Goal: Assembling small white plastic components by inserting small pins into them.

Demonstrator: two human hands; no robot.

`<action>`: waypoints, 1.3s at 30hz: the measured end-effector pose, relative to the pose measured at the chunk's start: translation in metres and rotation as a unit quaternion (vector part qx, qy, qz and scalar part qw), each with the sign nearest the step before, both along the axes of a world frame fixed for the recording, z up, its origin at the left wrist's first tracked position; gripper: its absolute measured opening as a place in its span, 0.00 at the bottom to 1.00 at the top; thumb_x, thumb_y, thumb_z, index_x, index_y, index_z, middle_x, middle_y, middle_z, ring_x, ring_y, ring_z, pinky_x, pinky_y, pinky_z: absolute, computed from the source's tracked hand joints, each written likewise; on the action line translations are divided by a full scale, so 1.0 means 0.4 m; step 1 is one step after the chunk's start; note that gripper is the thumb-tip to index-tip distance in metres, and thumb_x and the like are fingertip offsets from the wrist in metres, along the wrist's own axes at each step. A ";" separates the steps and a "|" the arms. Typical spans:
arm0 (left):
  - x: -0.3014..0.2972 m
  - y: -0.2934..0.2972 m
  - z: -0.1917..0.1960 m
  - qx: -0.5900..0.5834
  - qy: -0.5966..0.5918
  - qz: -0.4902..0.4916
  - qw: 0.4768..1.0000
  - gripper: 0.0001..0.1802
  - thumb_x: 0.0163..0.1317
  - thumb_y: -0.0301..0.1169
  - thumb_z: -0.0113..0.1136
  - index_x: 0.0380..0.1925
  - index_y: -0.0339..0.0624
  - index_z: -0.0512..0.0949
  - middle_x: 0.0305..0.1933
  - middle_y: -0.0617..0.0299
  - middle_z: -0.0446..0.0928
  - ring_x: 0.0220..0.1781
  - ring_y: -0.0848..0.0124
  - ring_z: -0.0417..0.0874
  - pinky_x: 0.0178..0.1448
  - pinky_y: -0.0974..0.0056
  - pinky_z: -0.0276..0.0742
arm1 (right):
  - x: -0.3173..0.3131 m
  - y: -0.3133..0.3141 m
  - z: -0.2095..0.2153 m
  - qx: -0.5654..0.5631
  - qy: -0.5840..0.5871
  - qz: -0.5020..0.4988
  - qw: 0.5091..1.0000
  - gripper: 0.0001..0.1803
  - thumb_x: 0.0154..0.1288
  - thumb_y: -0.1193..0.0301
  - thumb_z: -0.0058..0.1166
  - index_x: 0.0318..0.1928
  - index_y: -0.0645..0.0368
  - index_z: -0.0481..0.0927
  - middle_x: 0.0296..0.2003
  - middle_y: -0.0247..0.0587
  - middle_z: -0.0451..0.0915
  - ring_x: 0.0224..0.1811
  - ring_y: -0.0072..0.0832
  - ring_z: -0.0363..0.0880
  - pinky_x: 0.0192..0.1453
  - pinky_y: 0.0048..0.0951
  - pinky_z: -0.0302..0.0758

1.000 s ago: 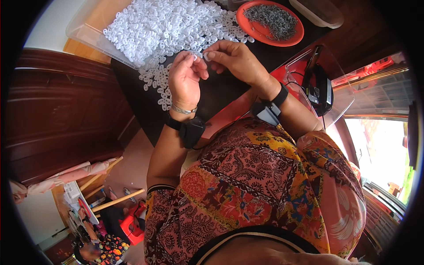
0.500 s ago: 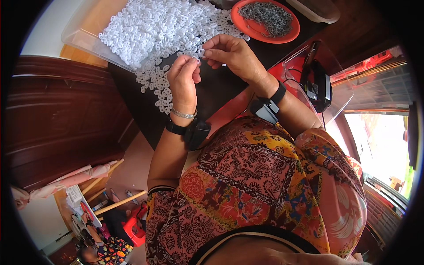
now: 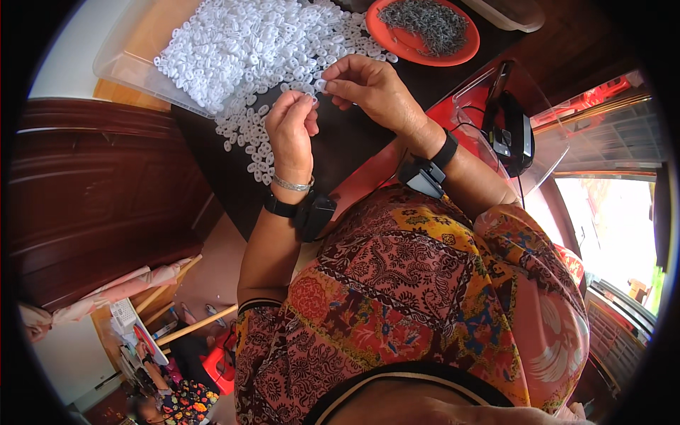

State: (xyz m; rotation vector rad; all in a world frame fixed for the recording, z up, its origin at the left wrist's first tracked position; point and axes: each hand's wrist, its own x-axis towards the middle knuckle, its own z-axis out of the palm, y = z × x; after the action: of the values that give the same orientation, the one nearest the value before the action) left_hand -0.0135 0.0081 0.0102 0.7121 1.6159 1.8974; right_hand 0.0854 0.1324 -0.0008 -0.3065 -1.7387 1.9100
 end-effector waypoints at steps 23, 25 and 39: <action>0.019 0.002 -0.012 0.028 -0.001 0.035 0.999 0.08 0.60 0.30 0.54 0.27 0.37 0.76 0.21 0.69 0.70 0.21 0.81 0.65 0.26 0.75 0.60 | -0.002 -0.069 -0.006 0.153 -0.012 -0.090 0.984 0.16 0.56 0.75 0.62 0.45 0.63 0.75 0.32 0.30 0.77 0.34 0.15 0.76 0.41 0.19 0.75; 0.017 0.000 -0.013 0.027 0.003 0.020 0.999 0.08 0.60 0.30 0.54 0.27 0.37 0.76 0.21 0.68 0.71 0.21 0.81 0.66 0.26 0.75 0.60 | -0.001 -0.064 -0.013 0.138 0.001 -0.084 0.987 0.17 0.56 0.75 0.62 0.46 0.63 0.75 0.32 0.30 0.77 0.35 0.15 0.76 0.42 0.19 0.75; 0.008 -0.003 -0.008 -0.003 0.017 -0.073 0.997 0.14 0.62 0.35 0.49 0.26 0.36 0.76 0.18 0.67 0.69 0.18 0.79 0.66 0.23 0.75 0.60 | 0.036 -0.008 0.003 0.079 0.051 0.076 0.993 0.14 0.57 0.77 0.60 0.45 0.61 0.76 0.35 0.30 0.78 0.39 0.16 0.75 0.45 0.20 0.74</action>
State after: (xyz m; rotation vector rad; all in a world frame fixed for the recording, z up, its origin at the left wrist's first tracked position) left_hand -0.0102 0.0068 0.0072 0.8403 1.5451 1.7850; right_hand 0.0997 0.1291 0.0004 -0.0163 -1.8768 1.8422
